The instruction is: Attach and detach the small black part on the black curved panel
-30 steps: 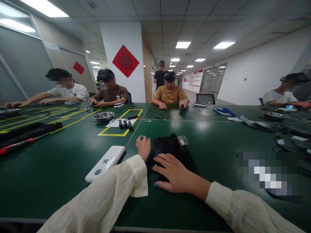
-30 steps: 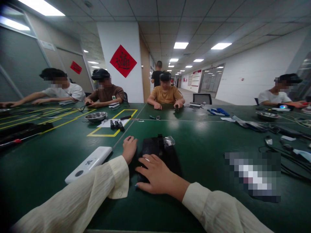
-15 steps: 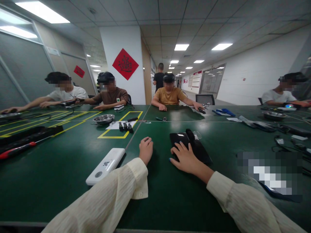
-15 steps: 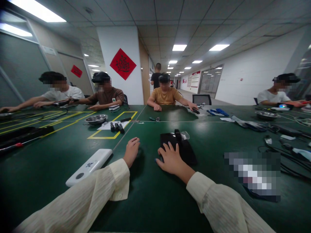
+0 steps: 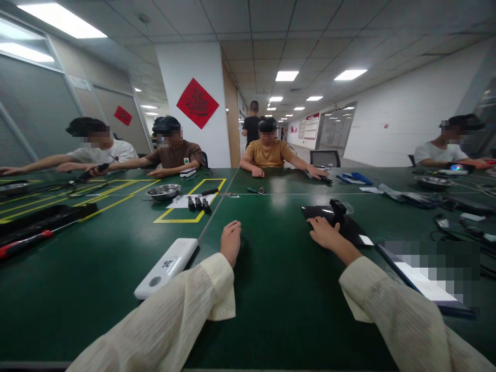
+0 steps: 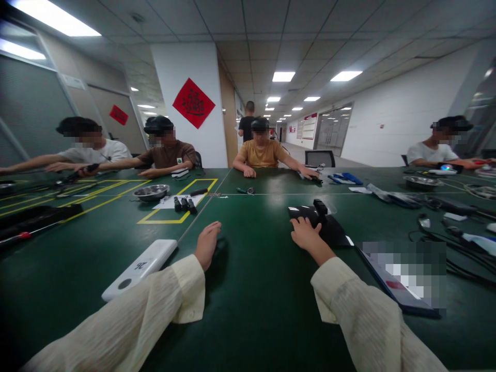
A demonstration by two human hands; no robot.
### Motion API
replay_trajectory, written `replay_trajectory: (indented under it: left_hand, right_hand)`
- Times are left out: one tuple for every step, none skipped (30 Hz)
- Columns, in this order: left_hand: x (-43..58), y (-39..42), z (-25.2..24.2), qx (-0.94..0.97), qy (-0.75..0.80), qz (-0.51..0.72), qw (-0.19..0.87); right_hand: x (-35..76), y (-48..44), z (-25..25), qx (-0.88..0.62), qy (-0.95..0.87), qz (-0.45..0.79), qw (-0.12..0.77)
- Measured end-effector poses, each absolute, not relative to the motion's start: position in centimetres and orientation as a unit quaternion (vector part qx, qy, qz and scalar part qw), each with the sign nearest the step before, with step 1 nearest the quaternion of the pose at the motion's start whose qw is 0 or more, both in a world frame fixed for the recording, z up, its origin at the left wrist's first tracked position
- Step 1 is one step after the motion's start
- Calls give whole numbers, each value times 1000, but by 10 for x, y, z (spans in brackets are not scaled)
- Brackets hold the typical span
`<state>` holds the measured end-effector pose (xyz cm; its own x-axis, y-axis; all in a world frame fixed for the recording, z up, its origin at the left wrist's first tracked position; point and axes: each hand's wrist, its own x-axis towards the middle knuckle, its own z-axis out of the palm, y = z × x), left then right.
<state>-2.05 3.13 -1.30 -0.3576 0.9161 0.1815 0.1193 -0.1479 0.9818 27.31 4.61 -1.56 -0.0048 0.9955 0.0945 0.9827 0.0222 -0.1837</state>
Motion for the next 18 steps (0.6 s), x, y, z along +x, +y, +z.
replay_trajectory:
  left_hand:
    - [-21, 31, -13, 458, 564, 597, 338]
    - [-21, 31, -14, 457, 567, 592, 345]
    - [-21, 31, -14, 454, 569, 588, 352]
    - [-21, 30, -14, 453, 571, 585, 357]
    - [-21, 30, -14, 452, 571, 584, 359]
    - [-21, 29, -15, 451, 570, 585, 359]
    - [-21, 29, -15, 453, 568, 586, 359]
    - [-21, 29, -15, 455, 566, 586, 359]
    - [-20, 28, -15, 459, 565, 584, 360]
    - [-20, 28, -15, 463, 564, 580, 362]
    - [-20, 27, -15, 465, 564, 577, 363]
    - [-19, 27, -15, 467, 564, 576, 365]
    - [-19, 27, -15, 468, 564, 575, 365]
    - [-19, 27, -15, 468, 564, 576, 364]
    - [-19, 27, -15, 468, 563, 577, 362]
    - [-19, 26, -15, 469, 563, 577, 360]
    - [-19, 26, -15, 472, 563, 576, 359]
    - [-19, 26, -15, 475, 564, 573, 358]
  right_hand:
    - [279, 48, -16, -708, -699, 25, 94]
    - [284, 49, -17, -715, -694, 18, 89]
    - [289, 51, -18, -718, -691, 12, 84]
    - [294, 53, -19, -721, -689, 8, 80]
    - [298, 54, -19, -724, -686, 5, 77]
    - [303, 55, -20, -727, -683, 5, 75]
    - [307, 57, -21, -730, -679, 8, 74]
    - [310, 58, -21, -735, -674, 11, 74]
    - [314, 59, -22, -741, -667, 14, 76]
    - [317, 59, -23, -747, -660, 15, 77]
    - [319, 60, -25, -753, -653, 14, 80]
    - [321, 61, -26, -760, -644, 13, 83]
    - [323, 62, -28, -766, -637, 10, 85]
    - [325, 63, -30, -771, -631, 7, 88]
    - [326, 63, -31, -776, -625, 4, 89]
    - [328, 64, -33, -779, -620, 2, 89]
    - [329, 64, -34, -782, -617, 0, 89]
    - [330, 63, -34, -784, -615, -4, 89]
